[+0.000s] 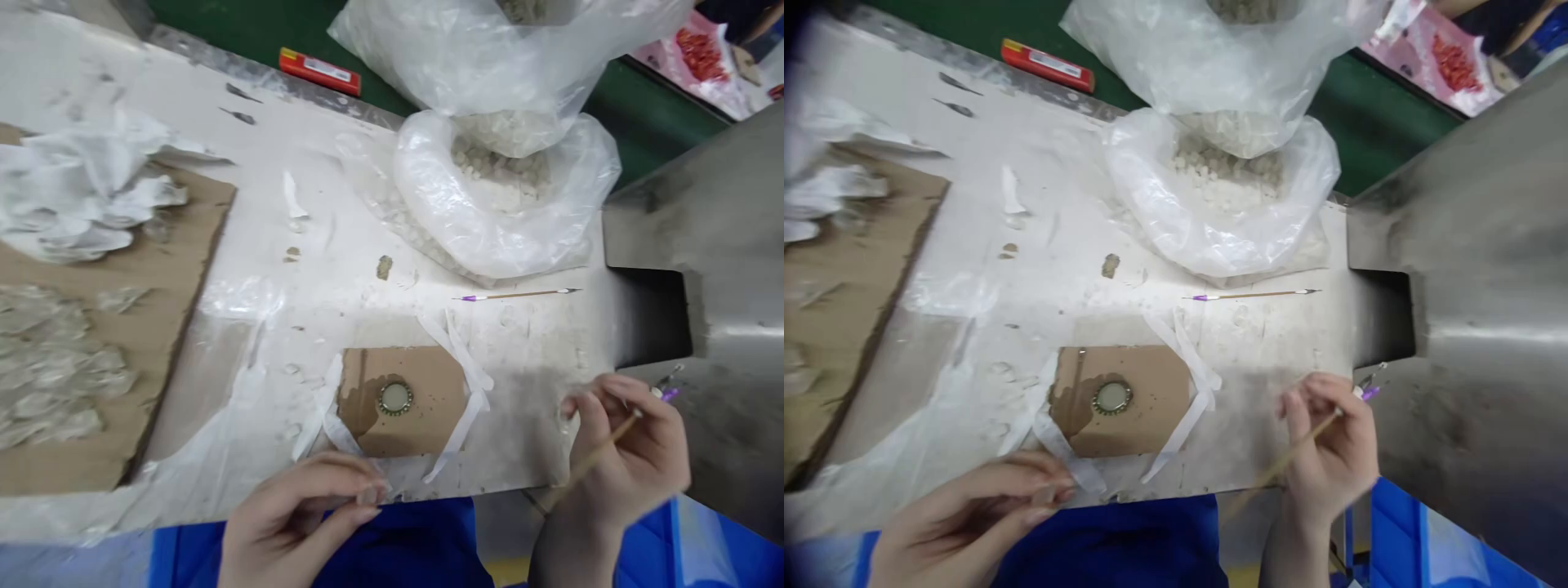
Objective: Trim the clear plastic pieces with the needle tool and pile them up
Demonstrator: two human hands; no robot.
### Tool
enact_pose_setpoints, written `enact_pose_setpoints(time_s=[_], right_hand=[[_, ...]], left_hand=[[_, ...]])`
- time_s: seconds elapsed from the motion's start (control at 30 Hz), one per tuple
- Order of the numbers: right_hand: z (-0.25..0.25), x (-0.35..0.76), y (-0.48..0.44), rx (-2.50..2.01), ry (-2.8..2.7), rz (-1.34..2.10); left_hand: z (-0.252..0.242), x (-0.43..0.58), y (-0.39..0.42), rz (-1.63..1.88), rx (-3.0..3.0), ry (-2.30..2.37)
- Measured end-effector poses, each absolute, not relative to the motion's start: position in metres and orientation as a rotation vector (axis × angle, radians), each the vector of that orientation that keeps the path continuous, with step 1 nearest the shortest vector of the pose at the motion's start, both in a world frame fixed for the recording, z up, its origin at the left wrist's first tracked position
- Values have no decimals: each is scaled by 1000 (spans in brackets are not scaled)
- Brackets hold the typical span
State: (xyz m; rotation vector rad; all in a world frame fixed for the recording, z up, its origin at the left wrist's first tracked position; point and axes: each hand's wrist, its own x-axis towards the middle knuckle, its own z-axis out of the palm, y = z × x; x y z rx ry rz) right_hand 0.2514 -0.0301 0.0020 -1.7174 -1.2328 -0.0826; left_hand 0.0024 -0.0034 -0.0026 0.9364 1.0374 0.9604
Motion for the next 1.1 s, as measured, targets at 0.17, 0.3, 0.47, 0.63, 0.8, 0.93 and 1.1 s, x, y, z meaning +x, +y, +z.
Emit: enact_pose_setpoints(time_s=[0.17, 0.3, 0.47, 0.63, 0.8, 0.93, 1.1], right_hand=[[16, 180, -48, -1332, -816, 909], [8, 154, -50, -1044, -745, 1238], [6, 155, -48, -1090, -868, 1246], [10, 170, -51, -1177, -1191, 1026], [9, 165, -46, -1232, -1324, 953], [9, 158, -45, -1216, -1232, 976], [11, 158, -45, -1105, -968, 1389]], left_hand=[[-4, 8, 6, 1109, 1103, 873], [-1, 13, 5, 1175, 1131, 801], [-2, 11, -5, 1139, 942, 698], [-6, 9, -10, 1120, 859, 654], [-3, 4, -7, 1115, 980, 670], [0, 1, -2, 1090, 1072, 651], [-9, 1, -2, 1226, 1265, 737]])
